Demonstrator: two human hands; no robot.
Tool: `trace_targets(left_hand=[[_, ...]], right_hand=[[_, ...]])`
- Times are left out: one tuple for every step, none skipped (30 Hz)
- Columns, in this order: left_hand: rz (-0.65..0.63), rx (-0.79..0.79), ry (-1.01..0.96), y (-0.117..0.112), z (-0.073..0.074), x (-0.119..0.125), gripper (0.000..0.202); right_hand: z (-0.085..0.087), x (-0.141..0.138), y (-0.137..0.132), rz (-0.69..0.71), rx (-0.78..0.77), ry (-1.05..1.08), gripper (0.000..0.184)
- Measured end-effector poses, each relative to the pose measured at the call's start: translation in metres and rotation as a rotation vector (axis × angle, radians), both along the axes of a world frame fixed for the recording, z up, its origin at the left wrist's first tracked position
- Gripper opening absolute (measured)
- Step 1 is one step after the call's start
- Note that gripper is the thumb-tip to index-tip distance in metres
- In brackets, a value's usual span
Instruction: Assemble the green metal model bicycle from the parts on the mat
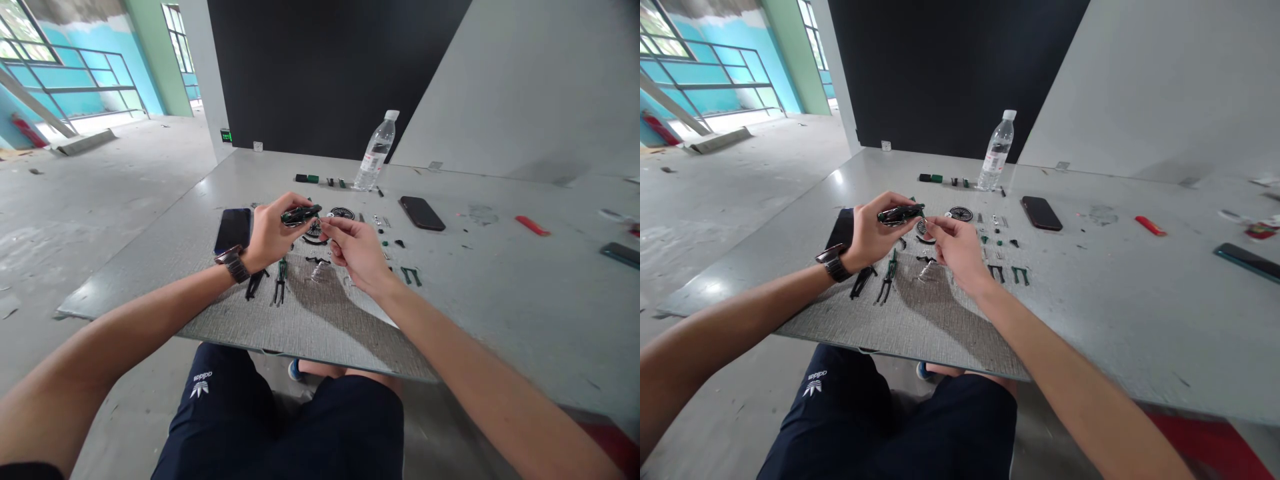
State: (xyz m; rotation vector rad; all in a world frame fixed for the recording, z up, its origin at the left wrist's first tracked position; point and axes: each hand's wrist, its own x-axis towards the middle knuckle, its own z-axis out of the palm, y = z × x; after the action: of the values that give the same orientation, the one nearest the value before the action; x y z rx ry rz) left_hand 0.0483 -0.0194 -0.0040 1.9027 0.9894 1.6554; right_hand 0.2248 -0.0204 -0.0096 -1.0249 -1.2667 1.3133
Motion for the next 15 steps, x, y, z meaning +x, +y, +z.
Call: trace_targets(left_hand=[[0.015, 0.033, 0.028, 0.0013, -0.0011, -0.0004, 0.017], [0.03, 0.07, 0.06, 0.0027, -0.0022, -0.0009, 0.017], [0.043, 0.105, 0.093, 0.004, -0.0033, -0.0015, 0.016], [0.054, 0.132, 0.118, 0.0052, -0.0042, -0.0019, 0.016], [0.061, 0.151, 0.136, 0.006, -0.005, -0.0024, 0.016], [0.065, 0.16, 0.146, 0.0065, -0.0055, -0.0027, 0.016], [0.069, 0.164, 0.15, 0.0068, -0.0058, -0.0029, 0.016], [0.073, 0.165, 0.152, 0.0069, -0.0058, -0.0029, 0.016], [0.078, 0.163, 0.154, 0.0069, -0.0058, -0.0029, 0.016], [0.083, 0.159, 0.154, 0.0069, -0.0056, -0.0029, 0.016], [0.09, 0.155, 0.153, 0.0069, -0.0055, -0.0028, 0.017], [0.102, 0.149, 0.152, 0.007, -0.0053, -0.0027, 0.017], [0.117, 0.144, 0.15, 0.0072, -0.0051, -0.0026, 0.017], [0.133, 0.138, 0.147, 0.0075, -0.005, -0.0026, 0.017], [0.147, 0.133, 0.142, 0.0077, -0.0049, -0.0026, 0.017]], right_hand=[[0.0, -0.0004, -0.0002, -0.001, -0.003, 0.015, 0.024], [-0.0001, -0.0009, -0.0004, -0.002, -0.004, 0.028, 0.024], [-0.0002, -0.0014, -0.0005, -0.005, -0.003, 0.038, 0.025], [-0.0004, -0.002, -0.0006, -0.008, -0.002, 0.047, 0.027], [-0.0005, -0.0026, -0.0007, -0.012, -0.001, 0.053, 0.028], [-0.0007, -0.0032, -0.0008, -0.013, -0.001, 0.059, 0.028], [-0.0008, -0.0038, -0.0009, -0.012, -0.001, 0.063, 0.029], [-0.0009, -0.0044, -0.001, -0.008, -0.001, 0.066, 0.029], [-0.001, -0.005, -0.0011, -0.003, -0.002, 0.068, 0.029], [-0.0012, -0.0056, -0.0011, 0.001, -0.003, 0.073, 0.029], [-0.0016, -0.0061, -0.0009, 0.003, -0.003, 0.08, 0.028], [-0.0022, -0.0065, -0.0004, 0.004, 0.0, 0.087, 0.027], [-0.003, -0.0068, 0.0002, 0.001, 0.008, 0.091, 0.026], [-0.0042, -0.0069, 0.001, -0.01, 0.024, 0.087, 0.025], [-0.0055, -0.0068, 0.0019, -0.025, 0.051, 0.069, 0.025]])
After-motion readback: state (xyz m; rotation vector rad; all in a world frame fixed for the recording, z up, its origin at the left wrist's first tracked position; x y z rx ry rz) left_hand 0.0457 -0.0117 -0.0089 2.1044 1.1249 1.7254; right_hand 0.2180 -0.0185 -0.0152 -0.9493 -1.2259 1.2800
